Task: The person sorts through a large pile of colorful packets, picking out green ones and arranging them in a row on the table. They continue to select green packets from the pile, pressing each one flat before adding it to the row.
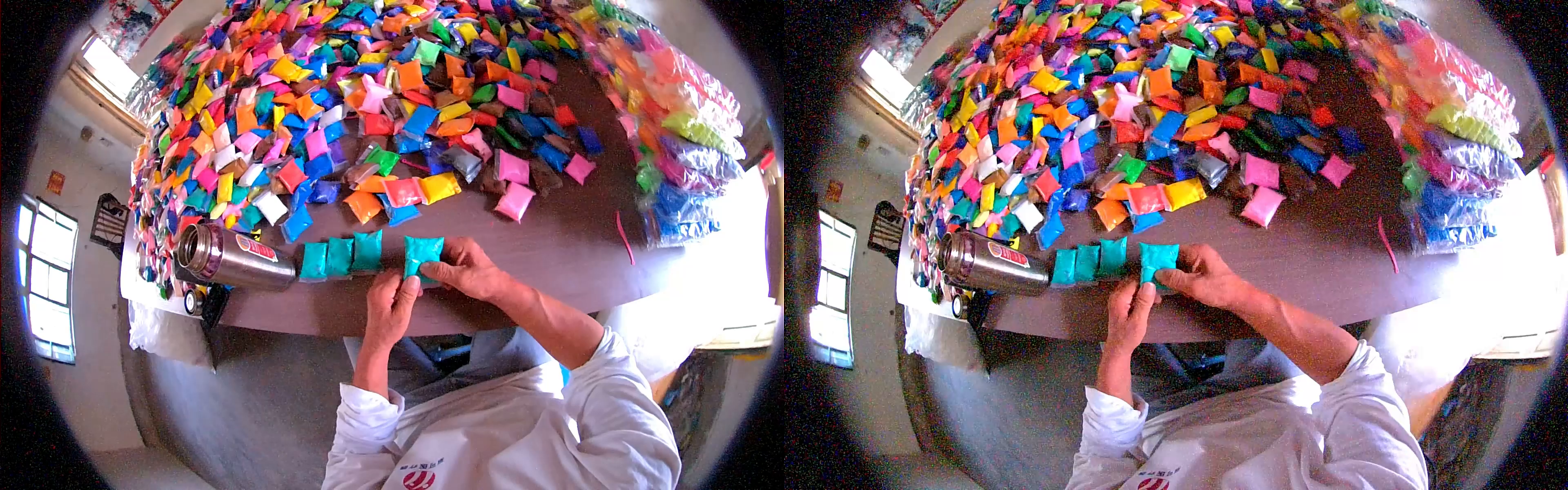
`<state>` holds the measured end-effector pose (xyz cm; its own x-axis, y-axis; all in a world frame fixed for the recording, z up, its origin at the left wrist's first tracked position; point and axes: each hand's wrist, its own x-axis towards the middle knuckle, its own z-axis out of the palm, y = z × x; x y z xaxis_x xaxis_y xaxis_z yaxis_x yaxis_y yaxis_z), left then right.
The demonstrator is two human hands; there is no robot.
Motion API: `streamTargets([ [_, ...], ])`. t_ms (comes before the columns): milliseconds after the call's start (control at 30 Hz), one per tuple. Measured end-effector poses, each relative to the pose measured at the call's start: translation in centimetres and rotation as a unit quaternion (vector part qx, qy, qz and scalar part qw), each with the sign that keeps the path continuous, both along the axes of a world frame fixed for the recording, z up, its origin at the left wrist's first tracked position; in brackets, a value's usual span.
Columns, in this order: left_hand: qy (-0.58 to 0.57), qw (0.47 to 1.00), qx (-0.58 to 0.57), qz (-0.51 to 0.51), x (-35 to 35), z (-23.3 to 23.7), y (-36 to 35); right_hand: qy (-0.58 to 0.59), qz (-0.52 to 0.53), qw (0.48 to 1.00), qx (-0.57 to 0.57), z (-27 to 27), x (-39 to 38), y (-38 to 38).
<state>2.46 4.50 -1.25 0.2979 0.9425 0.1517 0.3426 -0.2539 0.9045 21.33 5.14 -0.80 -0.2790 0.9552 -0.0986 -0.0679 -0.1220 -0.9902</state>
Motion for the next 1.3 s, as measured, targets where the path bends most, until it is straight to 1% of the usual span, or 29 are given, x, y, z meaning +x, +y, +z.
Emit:
streamTargets([
  [33,-0.001,1.0,0.002,0.002,0.0,0.2,0.0,-0.001,0.002,1.0,0.002,0.5,0.0,0.0],
  [100,0.006,1.0,-0.016,-0.011,0.1,0.7,-0.2,0.047,-0.077,0.996,-0.015,1.2,-0.2,0.3],
  [133,0.006,1.0,-0.015,-0.009,0.2,0.6,-0.2,0.021,-0.089,0.996,-0.009,0.6,0.1,0.7],
  [167,0.018,1.0,0.003,-0.015,0.2,0.5,-0.1,0.022,-0.087,0.996,-0.009,0.4,0.1,0.9],
  [233,0.03,0.999,0.024,-0.021,0.3,0.4,0.0,-0.065,-0.124,0.987,0.075,0.2,0.2,1.3],
  [267,0.035,0.997,0.057,-0.028,0.3,0.5,0.1,-0.11,-0.137,0.976,0.125,-1.3,0.1,2.0],
  [300,0.039,0.994,0.09,-0.037,0.3,0.5,0.2,-0.11,-0.138,0.976,0.127,-0.8,0.0,2.2],
  [367,0.026,0.993,0.102,-0.045,0.5,0.7,0.3,-0.215,-0.057,0.971,0.085,0.4,-0.4,2.8],
  [433,0.032,0.997,0.066,-0.024,0.5,1.0,-0.1,-0.231,-0.059,0.967,0.095,0.6,-1.2,3.7],
  [533,0.034,0.994,0.097,-0.021,0.4,0.6,0.0,-0.255,-0.08,0.953,0.142,0.6,-2.4,4.7],
  [567,0.032,0.994,0.103,-0.022,0.3,0.7,0.0,-0.259,-0.114,0.948,0.147,-0.2,-2.8,4.9],
  [600,0.038,0.994,0.098,-0.021,0.3,0.8,0.0,-0.262,-0.147,0.942,0.15,-0.3,-3.1,4.8],
  [633,0.044,0.995,0.092,-0.021,0.3,0.9,-0.1,-0.263,-0.15,0.94,0.155,-0.3,-3.1,4.8],
  [667,0.02,0.997,0.072,-0.02,0.4,0.6,-0.1,-0.26,-0.154,0.939,0.162,-0.4,-3.2,4.7],
  [700,0.019,0.997,0.076,-0.022,0.3,0.7,-0.1,-0.256,-0.158,0.938,0.169,-0.3,-3.2,4.6],
  [767,0.081,0.992,0.089,-0.025,0.1,1.1,-0.1,-0.256,-0.173,0.93,0.198,-0.5,-3.5,4.4],
  [833,0.066,0.993,0.093,-0.024,0.3,1.0,-0.2,-0.28,-0.159,0.935,0.148,0.4,-4.0,4.0],
  [867,0.058,0.993,0.103,-0.016,0.4,1.0,-0.1,-0.316,-0.122,0.926,0.165,0.6,-4.0,3.9],
  [900,0.051,0.992,0.113,-0.008,0.3,0.8,-0.3,-0.32,-0.127,0.924,0.166,0.7,-4.0,3.9],
  [933,0.051,0.996,0.079,0.0,0.2,0.2,-0.4,-0.345,-0.108,0.913,0.188,0.6,-4.0,3.9],
  [1000,0.055,0.996,0.066,-0.007,0.0,0.4,-0.6,-0.396,-0.085,0.889,0.212,0.0,-4.3,4.1],
  [1033,0.062,0.997,0.05,-0.01,0.0,0.6,-0.6,-0.403,-0.095,0.886,0.209,-0.3,-4.4,4.0],
  [1067,0.039,0.999,0.036,0.0,0.2,0.6,-0.7,-0.388,-0.107,0.885,0.234,-0.7,-4.3,3.9],
  [1100,0.058,0.997,0.04,-0.007,0.1,1.0,-0.7,-0.374,-0.117,0.883,0.259,-0.7,-4.0,4.0],
  [1167,0.055,0.996,0.067,-0.01,0.1,0.5,-0.5,-0.39,-0.122,0.876,0.257,0.9,-3.0,3.9],
  [1200,0.062,0.997,0.04,-0.019,0.0,0.4,-0.5,-0.386,-0.143,0.88,0.239,1.8,-2.2,4.0],
  [1233,0.058,0.997,0.04,-0.026,0.1,0.2,-0.4,-0.38,-0.163,0.883,0.221,2.4,-1.5,4.2],
  [1267,0.04,0.997,0.059,-0.025,0.2,0.1,-0.4,-0.318,-0.239,0.865,0.304,2.5,-0.7,4.8],
  [1300,0.022,0.996,0.079,-0.022,0.4,0.1,-0.3,-0.356,-0.254,0.842,0.315,1.8,0.8,5.8],
])
